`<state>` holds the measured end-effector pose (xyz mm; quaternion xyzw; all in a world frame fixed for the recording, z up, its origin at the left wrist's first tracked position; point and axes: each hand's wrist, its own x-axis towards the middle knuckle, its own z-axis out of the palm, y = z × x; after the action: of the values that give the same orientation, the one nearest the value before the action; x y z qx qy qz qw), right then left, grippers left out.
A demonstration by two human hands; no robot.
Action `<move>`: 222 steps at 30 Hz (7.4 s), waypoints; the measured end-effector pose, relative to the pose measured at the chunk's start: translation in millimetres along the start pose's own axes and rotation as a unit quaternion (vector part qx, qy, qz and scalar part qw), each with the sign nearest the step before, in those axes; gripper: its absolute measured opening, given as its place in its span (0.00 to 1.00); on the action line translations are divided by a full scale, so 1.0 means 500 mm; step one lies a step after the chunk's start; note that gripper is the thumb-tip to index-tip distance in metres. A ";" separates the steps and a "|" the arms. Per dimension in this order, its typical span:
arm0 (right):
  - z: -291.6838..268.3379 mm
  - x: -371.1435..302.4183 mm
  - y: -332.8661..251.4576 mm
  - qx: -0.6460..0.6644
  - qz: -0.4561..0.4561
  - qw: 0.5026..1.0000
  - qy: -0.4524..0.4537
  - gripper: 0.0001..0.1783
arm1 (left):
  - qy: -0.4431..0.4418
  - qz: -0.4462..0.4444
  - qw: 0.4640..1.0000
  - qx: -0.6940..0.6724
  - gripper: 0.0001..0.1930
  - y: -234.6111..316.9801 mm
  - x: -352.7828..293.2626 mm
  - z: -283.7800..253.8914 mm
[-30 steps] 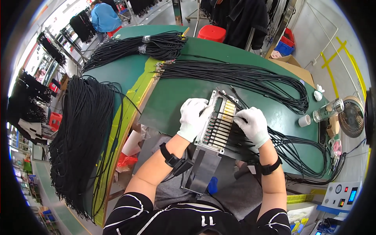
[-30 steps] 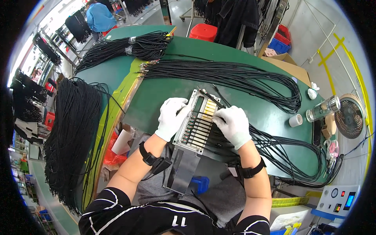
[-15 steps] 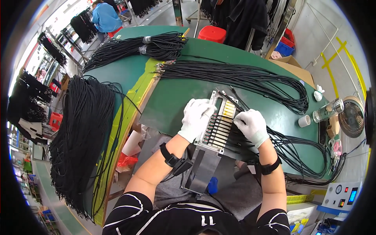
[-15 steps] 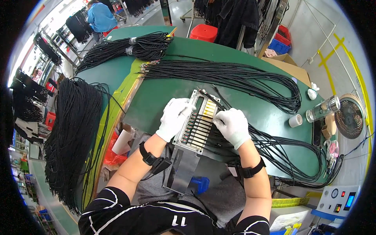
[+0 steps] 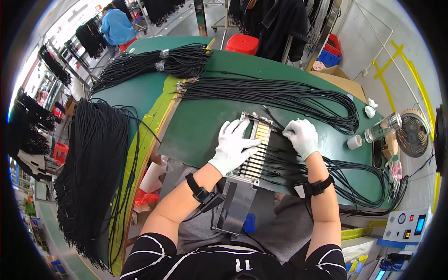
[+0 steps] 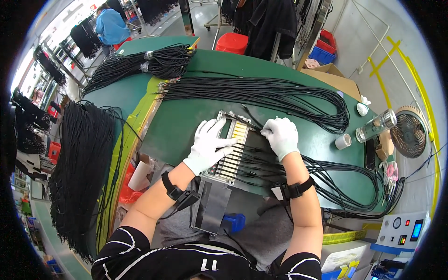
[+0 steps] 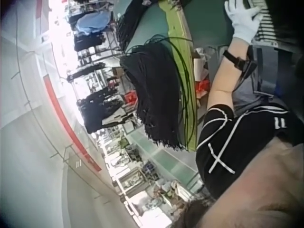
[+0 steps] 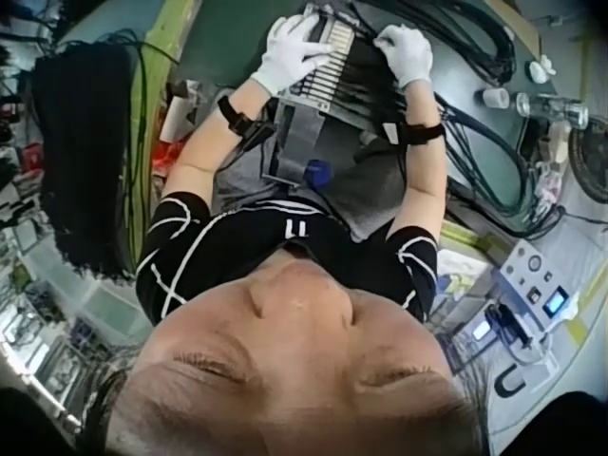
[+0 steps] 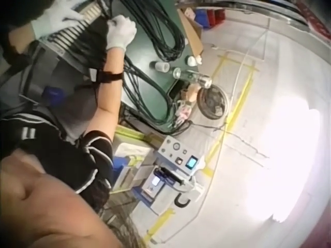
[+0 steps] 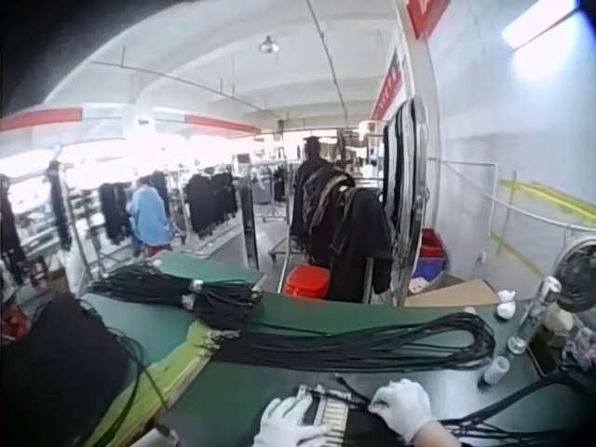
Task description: The person puts down a phone and a glass bottle, picks up a bundle of black cables, and places the cable ends into the slots of a metal fixture. After filling the slots, the person removes the metal fixture from the table.
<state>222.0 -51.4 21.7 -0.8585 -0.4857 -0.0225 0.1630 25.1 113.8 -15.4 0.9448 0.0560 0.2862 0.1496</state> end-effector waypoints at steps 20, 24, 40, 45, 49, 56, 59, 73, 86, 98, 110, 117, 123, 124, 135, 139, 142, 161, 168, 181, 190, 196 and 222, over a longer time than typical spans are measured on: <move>-0.038 -0.011 0.012 0.214 -0.129 0.967 -0.048 0.06 | 0.097 -0.267 0.933 -0.220 0.07 -0.025 0.017 -0.028; -0.044 -0.007 0.002 0.219 -0.159 0.963 -0.016 0.08 | 0.124 -0.233 0.925 -0.275 0.07 -0.036 0.000 -0.007; -0.013 -0.028 -0.085 0.197 -0.100 0.973 0.060 0.06 | 0.164 -0.095 0.970 -0.154 0.06 -0.020 0.024 -0.053; 0.003 -0.028 -0.102 0.077 -0.131 0.986 0.063 0.05 | 0.137 -0.118 0.980 -0.087 0.06 -0.036 0.013 -0.028; -0.004 -0.027 -0.072 0.059 -0.096 0.993 0.043 0.06 | 0.145 -0.161 0.973 -0.083 0.05 -0.041 0.008 -0.012; -0.001 -0.034 -0.069 0.068 -0.081 0.994 0.037 0.06 | 0.094 -0.191 0.975 -0.064 0.07 -0.045 -0.005 0.003; 0.005 -0.034 -0.075 0.068 -0.077 0.994 0.033 0.06 | 0.082 -0.201 0.973 -0.082 0.07 -0.050 -0.009 0.008; -0.027 0.009 -0.017 0.031 -0.044 0.998 0.038 0.11 | -0.038 -0.019 0.999 0.029 0.16 -0.005 0.021 0.002; 0.001 0.006 -0.036 -0.012 -0.108 0.992 0.065 0.09 | 0.031 -0.070 0.996 -0.036 0.15 -0.009 0.001 0.026; 0.011 0.000 -0.126 0.168 -0.171 0.970 0.048 0.09 | 0.169 -0.047 0.970 -0.171 0.09 -0.027 0.019 0.023; -0.007 0.024 -0.104 0.151 -0.145 0.965 0.157 0.11 | 0.153 -0.113 0.959 -0.209 0.07 -0.019 0.029 -0.011; 0.020 0.006 -0.082 0.155 -0.115 0.981 0.011 0.11 | 0.162 -0.093 0.963 -0.192 0.07 -0.029 0.030 -0.016; 0.004 -0.008 -0.040 0.220 -0.049 0.974 0.002 0.07 | 0.161 -0.111 0.973 -0.123 0.06 -0.039 0.027 -0.025; 0.006 -0.006 -0.044 0.210 -0.068 0.975 -0.003 0.07 | 0.162 -0.128 0.972 -0.116 0.06 -0.039 0.025 -0.020; 0.015 0.003 -0.042 0.014 -0.140 0.987 0.078 0.05 | 0.128 -0.193 0.970 -0.073 0.07 -0.063 0.007 0.024; 0.017 0.003 -0.041 -0.007 -0.141 0.986 0.086 0.06 | 0.129 -0.197 0.969 -0.071 0.06 -0.060 0.007 0.020; 0.020 0.003 -0.043 -0.006 -0.137 0.987 0.085 0.06 | 0.062 -0.213 0.969 -0.110 0.07 -0.057 0.009 0.006; 0.025 0.040 -0.001 -0.064 -0.111 0.989 0.068 0.08 | -0.030 -0.016 0.999 -0.035 0.14 -0.016 0.024 0.047; 0.014 0.014 0.002 -0.037 -0.111 0.991 0.071 0.06 | 0.076 0.025 0.993 -0.090 0.12 -0.011 0.020 0.064; -0.018 0.004 -0.107 0.197 -0.140 0.970 0.018 0.07 | 0.139 0.023 0.971 -0.193 0.07 0.000 0.063 -0.001; -0.015 -0.019 -0.033 0.256 -0.047 0.965 0.005 0.07 | 0.213 -0.047 0.958 -0.184 0.06 -0.023 0.043 0.011; -0.009 0.004 -0.032 0.170 -0.146 0.969 0.108 0.04 | 0.175 -0.169 0.962 -0.126 0.07 -0.050 0.038 0.014; 0.005 0.014 -0.076 -0.005 -0.147 0.982 0.117 0.07 | -0.010 -0.203 0.979 -0.011 0.09 -0.055 0.048 -0.016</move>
<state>193.4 -27.0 30.4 -0.7701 -0.5838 -0.1494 0.2092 39.7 146.3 -5.1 0.9148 0.2417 0.2412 0.2156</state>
